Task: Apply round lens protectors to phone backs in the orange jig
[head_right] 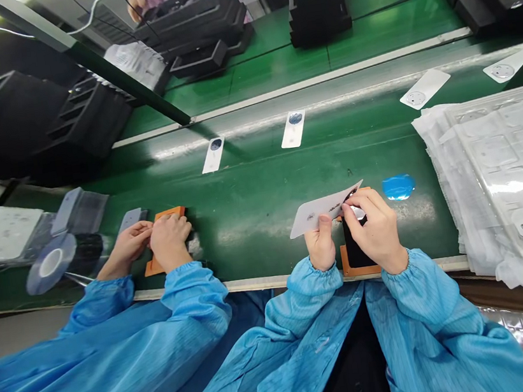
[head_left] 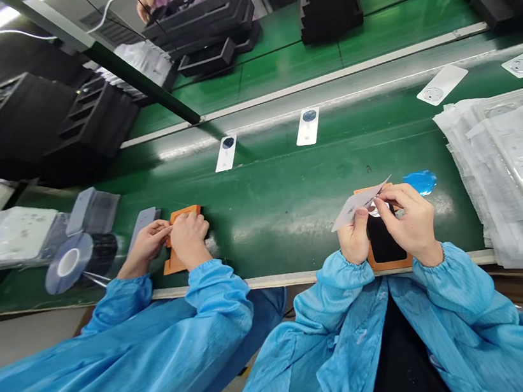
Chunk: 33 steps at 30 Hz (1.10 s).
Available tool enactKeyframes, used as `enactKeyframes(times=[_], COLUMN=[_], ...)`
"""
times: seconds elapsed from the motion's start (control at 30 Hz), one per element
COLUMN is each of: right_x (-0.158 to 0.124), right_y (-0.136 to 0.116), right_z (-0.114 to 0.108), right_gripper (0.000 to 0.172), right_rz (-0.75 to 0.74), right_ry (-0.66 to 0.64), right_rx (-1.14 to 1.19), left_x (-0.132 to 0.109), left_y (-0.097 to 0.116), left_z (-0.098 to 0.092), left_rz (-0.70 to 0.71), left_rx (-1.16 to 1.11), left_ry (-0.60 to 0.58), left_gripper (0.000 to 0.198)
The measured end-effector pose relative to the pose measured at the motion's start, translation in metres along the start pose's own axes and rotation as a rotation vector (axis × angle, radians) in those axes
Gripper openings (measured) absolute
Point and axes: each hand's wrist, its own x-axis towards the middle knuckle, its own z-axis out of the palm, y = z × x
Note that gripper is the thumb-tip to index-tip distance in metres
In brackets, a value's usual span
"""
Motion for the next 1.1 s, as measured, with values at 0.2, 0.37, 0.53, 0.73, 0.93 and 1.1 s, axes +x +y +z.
enactKeyframes(times=[0.2, 0.37, 0.53, 0.73, 0.93, 1.1], right_x=[0.001, 0.004, 0.004, 0.003, 0.007, 0.008], right_y=[-0.001, -0.003, 0.001, 0.006, 0.007, 0.011], right_z=[0.000, 0.001, 0.002, 0.004, 0.005, 0.011], right_gripper=[0.012, 0.013, 0.009, 0.010, 0.011, 0.012], right_rz=[-0.003, -0.008, -0.014, -0.008, -0.049, -0.056], right_ry=[0.006, 0.042, 0.061, 0.072, 0.108, 0.067], right_rx=[-0.021, -0.045, -0.007, 0.003, -0.060, -0.196], left_x=[-0.003, -0.009, -0.007, -0.006, -0.010, -0.015], left_y=[0.001, 0.004, 0.003, 0.002, 0.004, -0.011], left_z=[-0.001, -0.001, 0.000, 0.001, 0.003, 0.006], left_rz=[-0.005, 0.093, 0.310, 0.345, 0.307, 0.064], left_rx=[0.058, 0.125, 0.245, 0.333, 0.312, 0.167], left_ry=[-0.008, -0.094, -0.211, -0.235, -0.264, -0.149], left_gripper=[0.060, 0.052, 0.050, 0.052, 0.056, 0.056])
